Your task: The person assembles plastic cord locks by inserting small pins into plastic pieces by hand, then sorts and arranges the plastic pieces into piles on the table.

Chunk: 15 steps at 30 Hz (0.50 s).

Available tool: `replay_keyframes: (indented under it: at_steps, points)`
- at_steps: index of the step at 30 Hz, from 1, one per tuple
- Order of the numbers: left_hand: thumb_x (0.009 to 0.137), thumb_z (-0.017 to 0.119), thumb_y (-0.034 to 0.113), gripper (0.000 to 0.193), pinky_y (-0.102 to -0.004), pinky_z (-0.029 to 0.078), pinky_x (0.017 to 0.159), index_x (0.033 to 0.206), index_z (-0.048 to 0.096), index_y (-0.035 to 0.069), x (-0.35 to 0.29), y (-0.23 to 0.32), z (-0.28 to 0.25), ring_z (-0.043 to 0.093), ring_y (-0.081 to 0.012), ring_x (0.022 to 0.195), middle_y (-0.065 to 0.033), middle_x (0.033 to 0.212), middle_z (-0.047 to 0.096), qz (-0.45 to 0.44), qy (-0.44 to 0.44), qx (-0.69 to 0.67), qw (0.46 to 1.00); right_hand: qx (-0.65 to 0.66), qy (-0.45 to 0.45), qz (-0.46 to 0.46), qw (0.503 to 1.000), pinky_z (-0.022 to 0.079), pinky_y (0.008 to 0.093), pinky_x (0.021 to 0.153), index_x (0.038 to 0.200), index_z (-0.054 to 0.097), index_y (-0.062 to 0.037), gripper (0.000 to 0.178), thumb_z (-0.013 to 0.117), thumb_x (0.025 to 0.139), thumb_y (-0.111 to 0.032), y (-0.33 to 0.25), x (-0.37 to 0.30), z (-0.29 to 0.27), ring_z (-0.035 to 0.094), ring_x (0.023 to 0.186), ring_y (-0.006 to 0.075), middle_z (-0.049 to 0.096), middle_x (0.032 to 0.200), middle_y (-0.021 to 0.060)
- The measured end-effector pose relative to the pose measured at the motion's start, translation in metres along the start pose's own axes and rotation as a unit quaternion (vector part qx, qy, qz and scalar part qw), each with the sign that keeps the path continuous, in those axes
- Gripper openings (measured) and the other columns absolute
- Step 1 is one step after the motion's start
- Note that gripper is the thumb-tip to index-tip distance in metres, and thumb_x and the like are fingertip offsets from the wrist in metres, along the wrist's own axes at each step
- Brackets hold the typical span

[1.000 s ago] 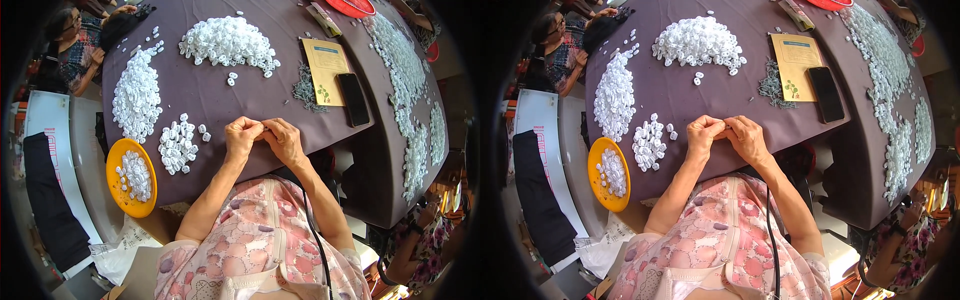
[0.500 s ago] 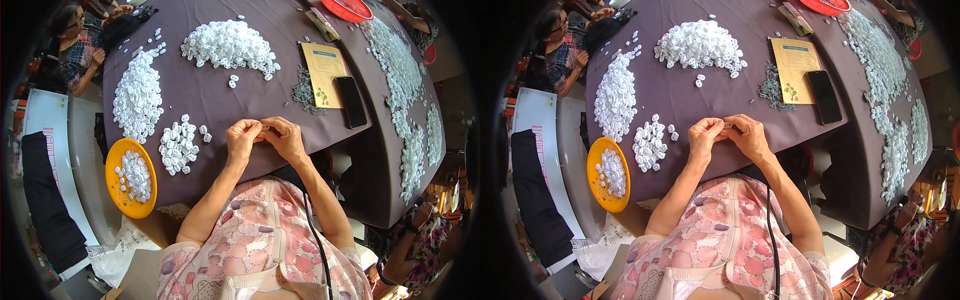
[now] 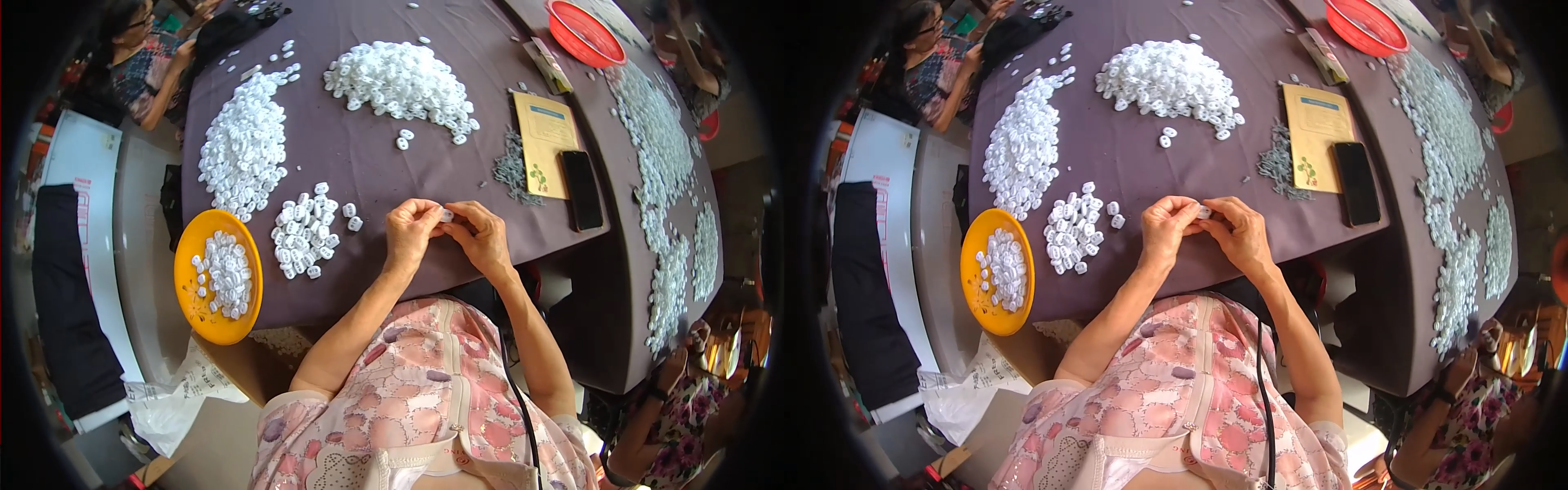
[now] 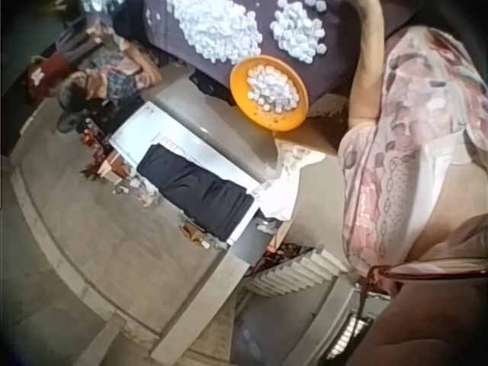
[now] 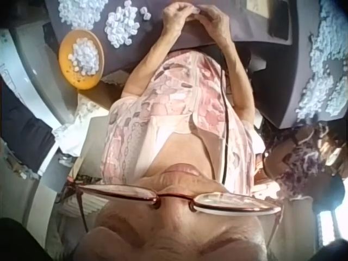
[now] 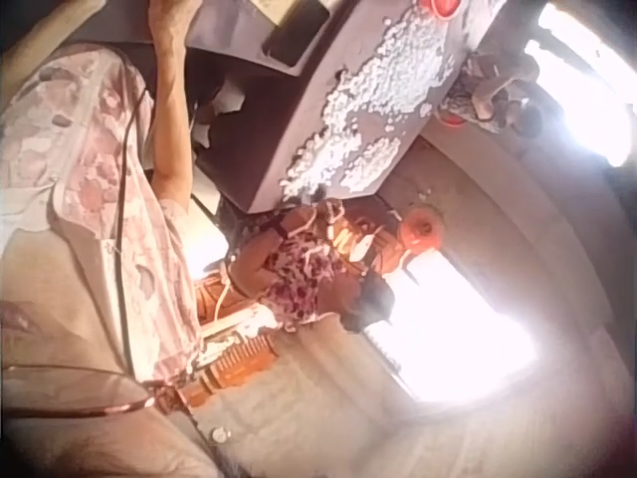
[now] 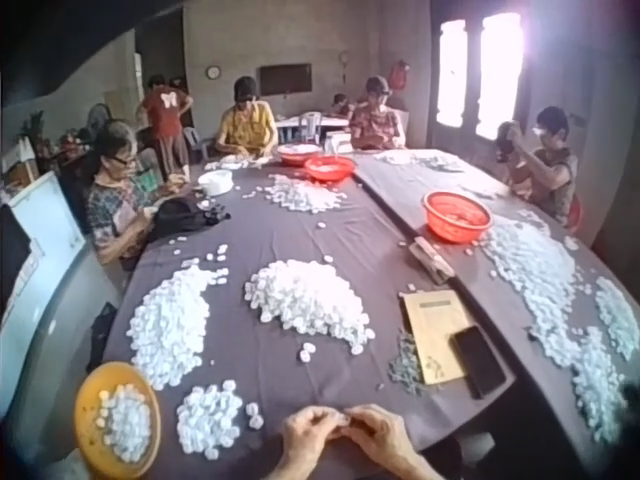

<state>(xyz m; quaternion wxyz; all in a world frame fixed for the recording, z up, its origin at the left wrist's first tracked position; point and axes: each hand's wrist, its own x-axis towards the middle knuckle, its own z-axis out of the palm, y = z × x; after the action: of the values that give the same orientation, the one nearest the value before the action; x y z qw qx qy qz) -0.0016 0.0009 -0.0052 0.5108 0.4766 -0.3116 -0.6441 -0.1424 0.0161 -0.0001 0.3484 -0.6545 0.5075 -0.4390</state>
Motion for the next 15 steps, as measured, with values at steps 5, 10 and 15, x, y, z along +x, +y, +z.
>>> replay_keyframes:
  at_steps: [5, 10, 15]
  points:
    - [0.085, 0.064, 0.007, 0.008, -0.0218, 0.053, 0.056, 0.084, 0.065, 0.000, 0.001, -0.005, -0.003, 0.062, -0.0090, 0.064, -0.0051, 0.076, 0.066, 0.010, -0.003, 0.052, 0.999, -0.009, 0.008, 0.011, 1.000, 0.051, 0.0254, 0.066, 0.098, 0.067, 0.0001, 0.024, 0.070, 0.074, 0.001, 0.002, -0.003, 0.001, 0.065, 0.074, 0.0163, 0.067, 0.089, 0.0084]
    - [0.086, 0.064, 0.008, 0.008, -0.0225, 0.055, 0.058, 0.085, 0.064, -0.001, 0.002, -0.008, -0.004, 0.062, -0.0086, 0.065, -0.0038, 0.077, 0.065, 0.038, -0.017, 0.066, 0.997, 0.029, 0.007, 0.033, 0.999, 0.049, 0.0215, 0.066, 0.097, 0.066, 0.0022, 0.024, 0.069, 0.074, 0.007, 0.002, -0.003, 0.002, 0.060, 0.075, 0.0083, 0.065, 0.086, 0.0035]
    - [0.086, 0.063, 0.007, 0.008, -0.0207, 0.049, 0.055, 0.086, 0.063, -0.001, -0.019, 0.015, -0.022, 0.059, -0.0063, 0.063, -0.0030, 0.076, 0.065, 0.190, 0.029, 0.256, 0.947, -0.011, -0.009, 0.004, 1.000, 0.049, 0.0233, 0.064, 0.101, 0.065, 0.0011, 0.030, 0.072, 0.072, 0.004, -0.001, -0.004, 0.002, 0.060, 0.072, 0.0110, 0.065, 0.091, 0.0057]
